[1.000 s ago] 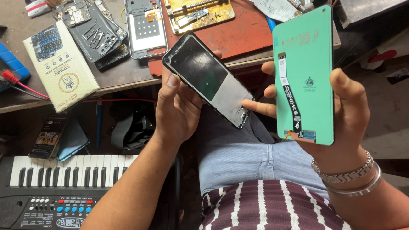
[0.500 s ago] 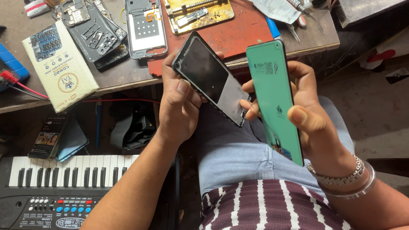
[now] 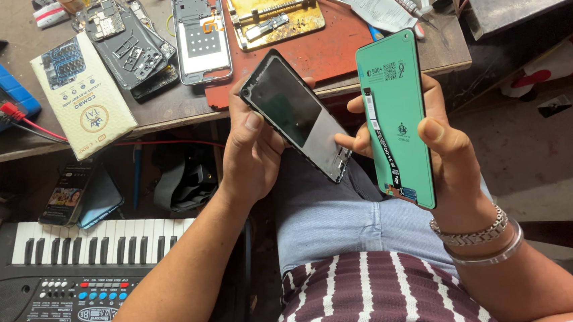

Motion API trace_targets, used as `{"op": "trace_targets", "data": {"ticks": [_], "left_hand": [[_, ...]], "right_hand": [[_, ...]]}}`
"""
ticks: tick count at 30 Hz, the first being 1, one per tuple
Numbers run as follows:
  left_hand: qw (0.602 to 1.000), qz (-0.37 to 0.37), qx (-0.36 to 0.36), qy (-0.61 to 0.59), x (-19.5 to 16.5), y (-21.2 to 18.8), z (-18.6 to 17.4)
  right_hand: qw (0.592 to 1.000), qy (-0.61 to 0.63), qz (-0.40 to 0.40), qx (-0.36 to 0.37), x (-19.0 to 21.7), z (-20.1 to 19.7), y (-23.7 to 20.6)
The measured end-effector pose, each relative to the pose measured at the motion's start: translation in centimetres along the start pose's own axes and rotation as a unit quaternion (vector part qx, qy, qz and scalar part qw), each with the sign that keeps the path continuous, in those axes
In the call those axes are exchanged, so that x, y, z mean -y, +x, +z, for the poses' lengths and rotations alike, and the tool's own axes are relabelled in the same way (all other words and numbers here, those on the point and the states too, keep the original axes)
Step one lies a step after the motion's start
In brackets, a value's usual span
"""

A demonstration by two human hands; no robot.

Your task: The person holds a replacement phone display assembly, peels protective film and adhesive backing from it, and aligns it with the disassembled phone frame. They then brush the frame with a toothbrush and use a screwdriver to work on the phone's internal components.

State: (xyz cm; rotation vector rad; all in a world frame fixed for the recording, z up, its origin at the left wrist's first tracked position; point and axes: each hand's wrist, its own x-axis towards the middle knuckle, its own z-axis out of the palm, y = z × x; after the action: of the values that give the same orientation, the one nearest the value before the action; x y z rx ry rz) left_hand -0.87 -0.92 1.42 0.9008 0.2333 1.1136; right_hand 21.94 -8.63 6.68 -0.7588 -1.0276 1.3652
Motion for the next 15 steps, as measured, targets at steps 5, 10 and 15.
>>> {"op": "trace_targets", "data": {"ticks": [5, 10, 15], "left_hand": [[0.999, -0.008, -0.031, -0.025, 0.2, 0.0, -0.5], [0.998, -0.015, -0.024, -0.058, 0.1, 0.1, -1.0], [0.998, -0.013, -0.032, -0.06, 0.0, 0.1, -1.0]], "right_hand": [[0.999, 0.02, -0.027, 0.027, -0.3, -0.3, -0.4], [0.998, 0.013, -0.066, 0.018, 0.3, -0.8, -0.7], [0.995, -0.023, -0.097, 0.006, 1.5, -1.3, -1.6]]}}
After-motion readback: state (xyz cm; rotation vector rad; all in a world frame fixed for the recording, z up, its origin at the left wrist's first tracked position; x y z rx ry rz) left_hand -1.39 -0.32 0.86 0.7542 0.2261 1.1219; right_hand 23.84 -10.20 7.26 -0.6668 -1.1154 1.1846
